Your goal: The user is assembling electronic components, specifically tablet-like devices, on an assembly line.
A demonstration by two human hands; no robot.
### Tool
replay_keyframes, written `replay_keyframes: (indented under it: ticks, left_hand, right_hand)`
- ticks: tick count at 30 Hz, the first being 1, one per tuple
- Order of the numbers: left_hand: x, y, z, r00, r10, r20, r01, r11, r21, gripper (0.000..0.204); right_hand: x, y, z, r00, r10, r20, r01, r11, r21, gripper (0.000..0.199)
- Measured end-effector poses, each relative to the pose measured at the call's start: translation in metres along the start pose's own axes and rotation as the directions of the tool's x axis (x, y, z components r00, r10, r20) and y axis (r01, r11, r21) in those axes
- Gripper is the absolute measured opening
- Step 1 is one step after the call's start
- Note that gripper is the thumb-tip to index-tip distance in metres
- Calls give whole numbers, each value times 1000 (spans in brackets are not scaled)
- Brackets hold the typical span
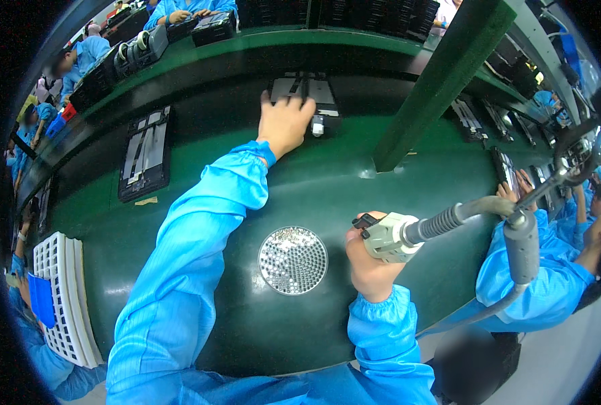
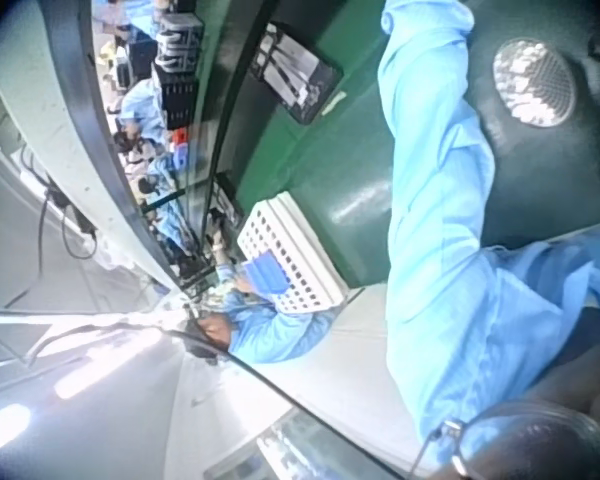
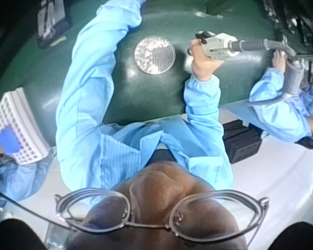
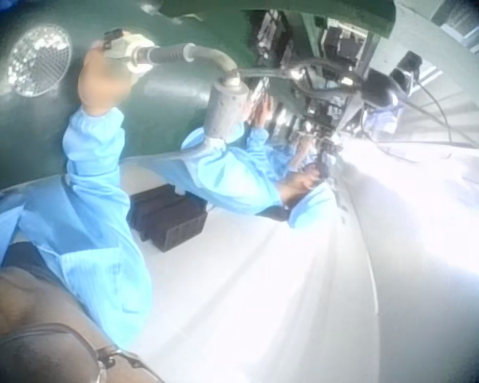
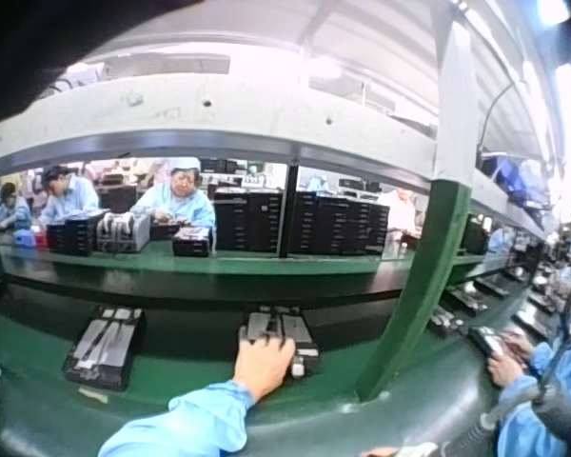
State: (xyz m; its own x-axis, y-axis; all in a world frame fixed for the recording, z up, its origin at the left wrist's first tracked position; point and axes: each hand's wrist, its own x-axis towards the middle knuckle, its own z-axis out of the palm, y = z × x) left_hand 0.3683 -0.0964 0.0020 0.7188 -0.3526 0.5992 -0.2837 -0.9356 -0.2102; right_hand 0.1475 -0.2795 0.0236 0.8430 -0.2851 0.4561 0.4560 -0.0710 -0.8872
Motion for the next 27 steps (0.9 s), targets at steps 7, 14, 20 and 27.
replay_keyframes:
  ticks: [7,14,20,27]
  left_hand:
    - [-10,-32,-26,961,-215,176,233,968,-91,31]
    - [-134,-64,-141,992,-26,-125,15,996,-89,27]
    - [-255,-22,-233,984,-134,119,122,987,109,29]
    - [-273,-17,-249,856,-168,490,295,935,-195,59]
  right_hand:
    - [-2,0,6,996,73,60,-79,991,106,35]
    - [-7,-10,13,996,77,45,-81,992,92,28]
    - [-12,-26,8,995,30,98,-41,992,121,27]
    - [-10,-15,9,994,22,104,-35,992,124,26]
